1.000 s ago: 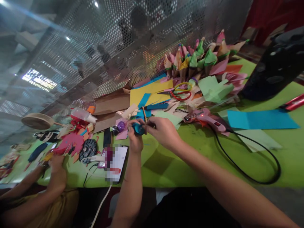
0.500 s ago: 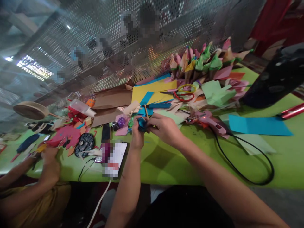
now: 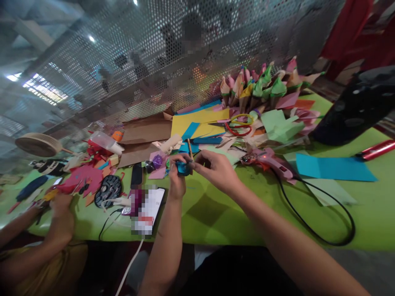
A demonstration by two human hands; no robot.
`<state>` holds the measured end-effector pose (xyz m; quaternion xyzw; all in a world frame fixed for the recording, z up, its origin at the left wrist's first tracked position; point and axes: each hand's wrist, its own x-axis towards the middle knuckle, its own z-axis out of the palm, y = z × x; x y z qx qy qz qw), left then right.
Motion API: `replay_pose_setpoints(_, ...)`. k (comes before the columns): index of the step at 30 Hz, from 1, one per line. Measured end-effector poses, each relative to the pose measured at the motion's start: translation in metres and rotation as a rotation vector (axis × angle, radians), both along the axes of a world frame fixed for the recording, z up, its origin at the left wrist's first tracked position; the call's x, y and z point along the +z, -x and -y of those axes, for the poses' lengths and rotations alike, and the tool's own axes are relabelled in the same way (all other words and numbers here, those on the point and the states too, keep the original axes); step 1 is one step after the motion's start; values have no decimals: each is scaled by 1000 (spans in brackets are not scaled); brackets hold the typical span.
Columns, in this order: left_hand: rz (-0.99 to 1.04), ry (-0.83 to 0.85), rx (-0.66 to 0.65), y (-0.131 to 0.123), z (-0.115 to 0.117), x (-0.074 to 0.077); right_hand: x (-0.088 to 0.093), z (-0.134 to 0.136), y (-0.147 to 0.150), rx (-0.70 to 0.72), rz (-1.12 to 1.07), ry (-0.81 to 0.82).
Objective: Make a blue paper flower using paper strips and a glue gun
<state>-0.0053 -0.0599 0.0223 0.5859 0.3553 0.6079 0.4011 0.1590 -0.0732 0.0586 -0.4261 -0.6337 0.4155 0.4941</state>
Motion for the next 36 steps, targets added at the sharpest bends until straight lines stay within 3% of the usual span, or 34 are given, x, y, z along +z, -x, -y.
replay_pose_setpoints(5, -177, -139, 64, 3, 4, 1, 2, 5, 7, -42, 75, 64)
replay_pose_setpoints(12, -229, -137, 85, 4, 6, 1, 5, 10, 8, -107, 137, 32)
replay_pose_setpoints(22, -316, -255, 4, 4, 14, 5, 10, 20, 3, -245, 523, -259)
replay_pose_setpoints(27, -285, -327, -7, 6, 15, 3, 11, 23, -1, -204, 699, -413)
replay_pose_setpoints(36, -282, -334, -74, 8, 21, 7, 15, 29, -3, -265, 755, -635)
